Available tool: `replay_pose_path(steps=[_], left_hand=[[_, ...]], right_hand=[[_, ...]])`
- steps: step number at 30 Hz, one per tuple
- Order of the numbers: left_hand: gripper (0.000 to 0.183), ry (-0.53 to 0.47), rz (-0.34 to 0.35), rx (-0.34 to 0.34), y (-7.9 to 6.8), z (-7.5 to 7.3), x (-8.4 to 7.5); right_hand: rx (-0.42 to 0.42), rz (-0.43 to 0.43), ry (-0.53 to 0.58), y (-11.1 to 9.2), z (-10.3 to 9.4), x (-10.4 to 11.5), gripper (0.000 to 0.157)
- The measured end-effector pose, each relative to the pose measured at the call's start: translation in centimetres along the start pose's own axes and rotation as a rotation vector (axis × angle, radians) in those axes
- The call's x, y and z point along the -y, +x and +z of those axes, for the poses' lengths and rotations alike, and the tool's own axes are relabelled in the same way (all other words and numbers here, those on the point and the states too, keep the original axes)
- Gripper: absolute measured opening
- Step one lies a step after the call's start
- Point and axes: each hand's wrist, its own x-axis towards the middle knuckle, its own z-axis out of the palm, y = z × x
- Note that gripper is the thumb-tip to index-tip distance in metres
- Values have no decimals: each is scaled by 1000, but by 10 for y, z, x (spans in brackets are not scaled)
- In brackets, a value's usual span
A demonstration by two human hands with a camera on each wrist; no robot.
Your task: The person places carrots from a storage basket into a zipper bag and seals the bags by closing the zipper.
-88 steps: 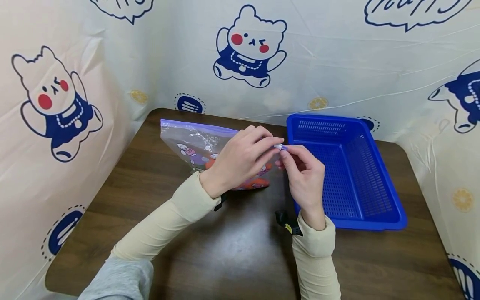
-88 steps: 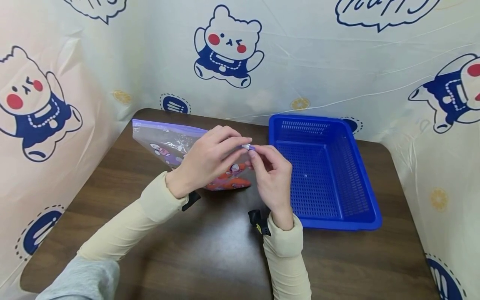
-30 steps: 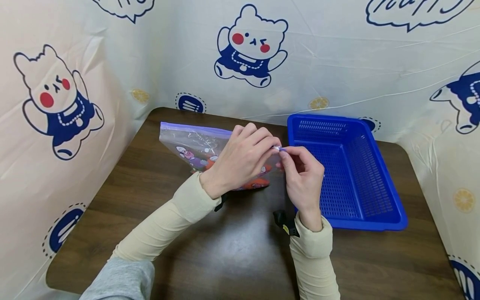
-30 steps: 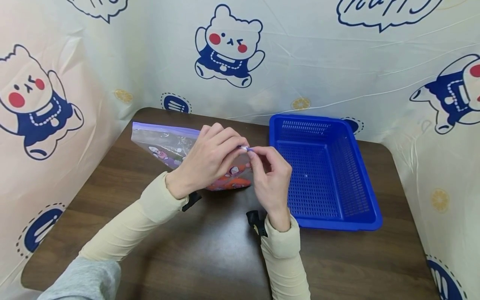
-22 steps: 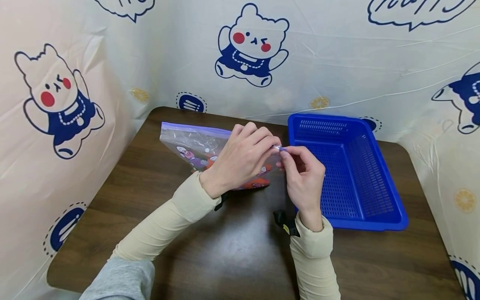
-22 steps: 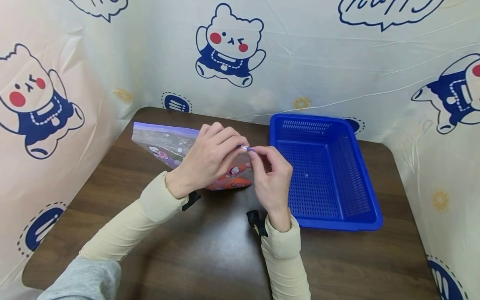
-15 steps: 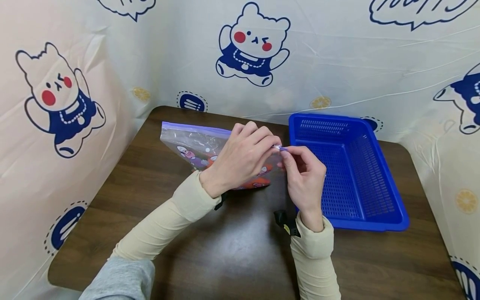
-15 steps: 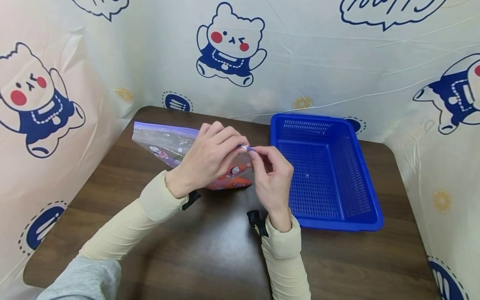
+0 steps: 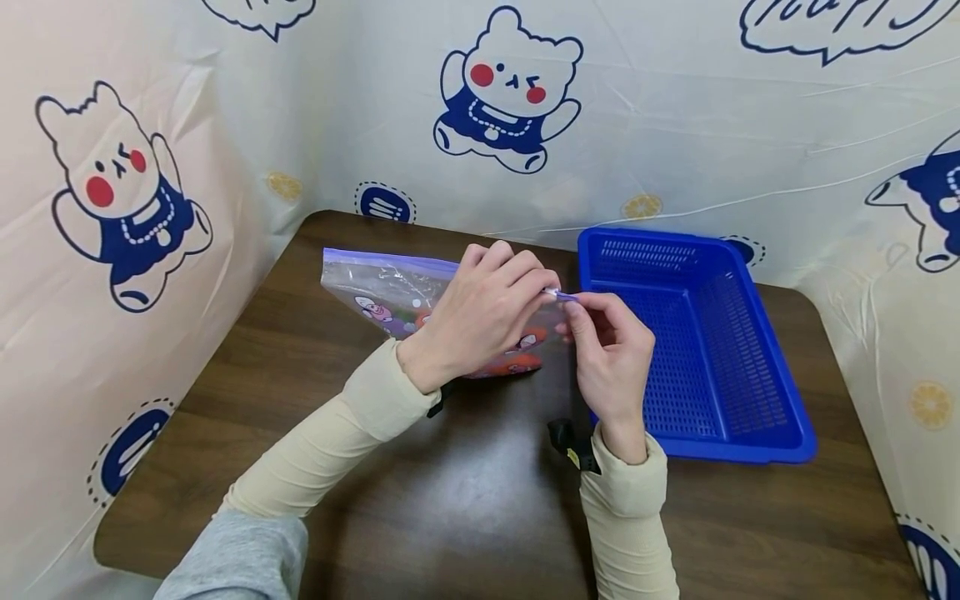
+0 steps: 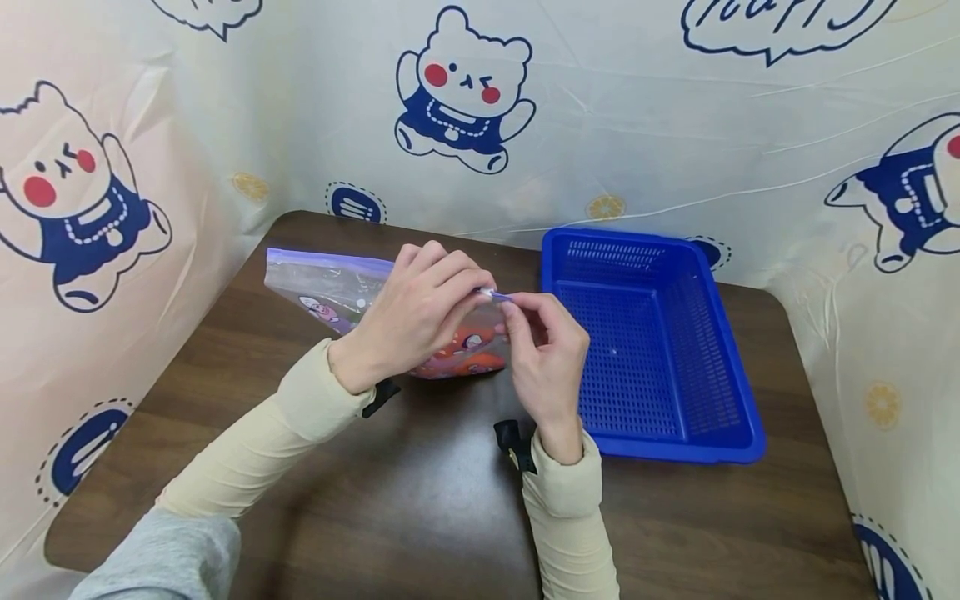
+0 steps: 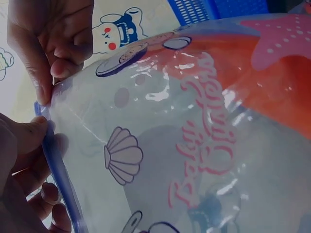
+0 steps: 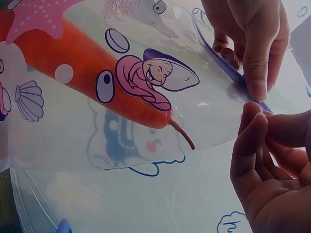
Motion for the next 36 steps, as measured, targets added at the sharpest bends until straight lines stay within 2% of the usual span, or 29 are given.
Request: replay_pose_path(steps=[20, 36], left_hand=[[19, 13, -41, 17, -5, -4, 4], [18, 8, -59, -1, -9, -7, 9]], right_hand=[[-27, 24, -10, -1, -1, 2, 13], [-38, 28, -21, 0, -2, 1, 13]])
